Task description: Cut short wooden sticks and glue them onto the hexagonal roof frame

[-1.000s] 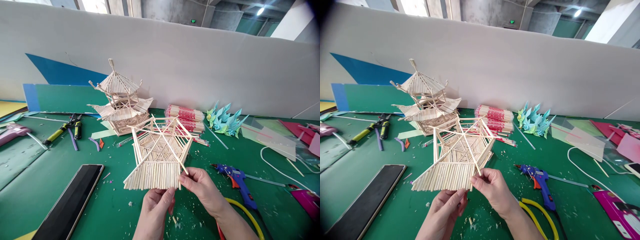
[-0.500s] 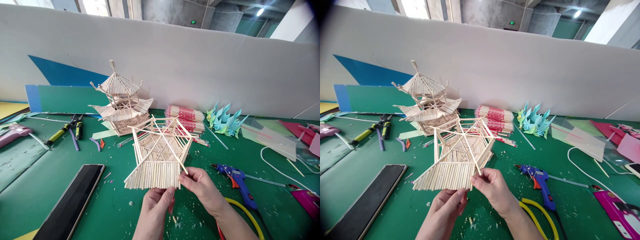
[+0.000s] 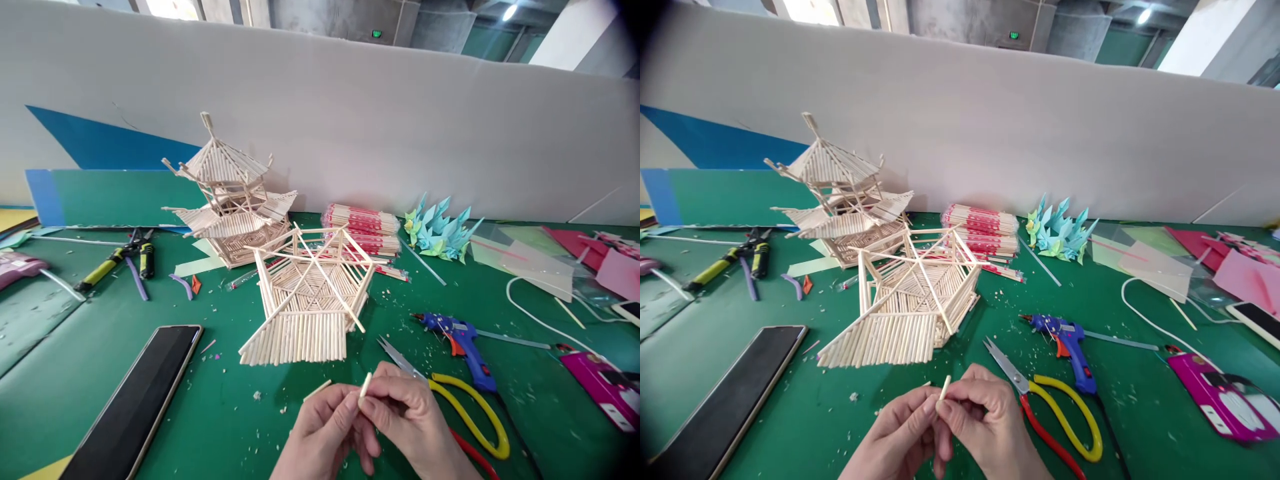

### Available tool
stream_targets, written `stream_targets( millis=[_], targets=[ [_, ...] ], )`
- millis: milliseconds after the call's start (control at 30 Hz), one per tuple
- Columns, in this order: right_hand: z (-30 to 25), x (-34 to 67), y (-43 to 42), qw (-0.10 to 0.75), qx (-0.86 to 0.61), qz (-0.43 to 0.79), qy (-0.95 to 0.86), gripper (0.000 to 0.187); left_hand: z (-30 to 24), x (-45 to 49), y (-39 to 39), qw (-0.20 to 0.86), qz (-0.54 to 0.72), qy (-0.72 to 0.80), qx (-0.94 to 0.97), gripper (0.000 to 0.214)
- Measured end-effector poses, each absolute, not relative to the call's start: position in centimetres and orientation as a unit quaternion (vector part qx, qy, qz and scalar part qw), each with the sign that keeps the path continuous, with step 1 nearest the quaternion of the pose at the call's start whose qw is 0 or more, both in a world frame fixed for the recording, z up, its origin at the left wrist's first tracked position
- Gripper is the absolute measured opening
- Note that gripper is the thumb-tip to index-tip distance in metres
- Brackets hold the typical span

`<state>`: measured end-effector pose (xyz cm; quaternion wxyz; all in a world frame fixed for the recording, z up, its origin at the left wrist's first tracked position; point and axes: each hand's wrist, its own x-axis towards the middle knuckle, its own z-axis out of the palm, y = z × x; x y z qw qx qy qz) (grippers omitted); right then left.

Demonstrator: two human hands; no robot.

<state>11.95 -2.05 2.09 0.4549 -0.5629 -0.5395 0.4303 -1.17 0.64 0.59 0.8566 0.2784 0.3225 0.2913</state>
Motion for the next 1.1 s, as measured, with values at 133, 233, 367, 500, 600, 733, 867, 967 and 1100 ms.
stream_targets(
  millis=[133, 233, 367, 500, 600, 733, 867, 967, 1100],
  targets=[
    [1.7, 12.5, -3.2, 0.466, -0.582, 0.426, -0.512, 0.016, 0.0, -1.3, -0.2, 0.871, 0.271, 0.313, 0.263, 0.026],
    [1.6, 12.8, -3.9, 0.5, -0.561, 0.46, -0.474, 0.015, 0.0, -1.4, -0.7, 0.863, 0.263, 0.329, 0.28, 0.025],
    [1.3, 12.5, -4.6, 0.505, -0.552, 0.476, -0.462, 0.018, 1.1, -1.5, -1.2, 0.819, 0.272, 0.376, 0.338, 0.022],
    [0.9, 12.5, -5.3, 0.457, -0.59, 0.419, -0.518, 0.019, 1.5, -1.3, -1.6, 0.81, 0.267, 0.384, 0.353, 0.023],
    [0.4, 14.4, -6.7, 0.403, -0.66, 0.324, -0.545, 0.018, 0.8, -1.1, -1.8, 0.81, 0.26, 0.398, 0.344, 0.025],
    [-1.6, 19.3, -9.4, 0.285, -0.785, 0.088, -0.543, 0.022, -0.1, -0.8, -1.9, 0.808, 0.248, 0.405, 0.348, 0.027],
    [-3.4, 22.4, -10.6, 0.163, -0.795, 0.024, -0.583, 0.026, -0.1, -0.6, -1.8, 0.82, 0.244, 0.389, 0.341, 0.027],
    [-3.8, 22.8, -10.1, 0.123, -0.773, 0.008, -0.623, 0.022, 0.1, -0.7, -1.7, 0.835, 0.252, 0.371, 0.319, 0.029],
    [-3.7, 22.8, -9.6, 0.139, -0.762, -0.008, -0.632, 0.027, -0.1, -1.1, -1.4, 0.826, 0.291, 0.378, 0.299, 0.024]
  ],
)
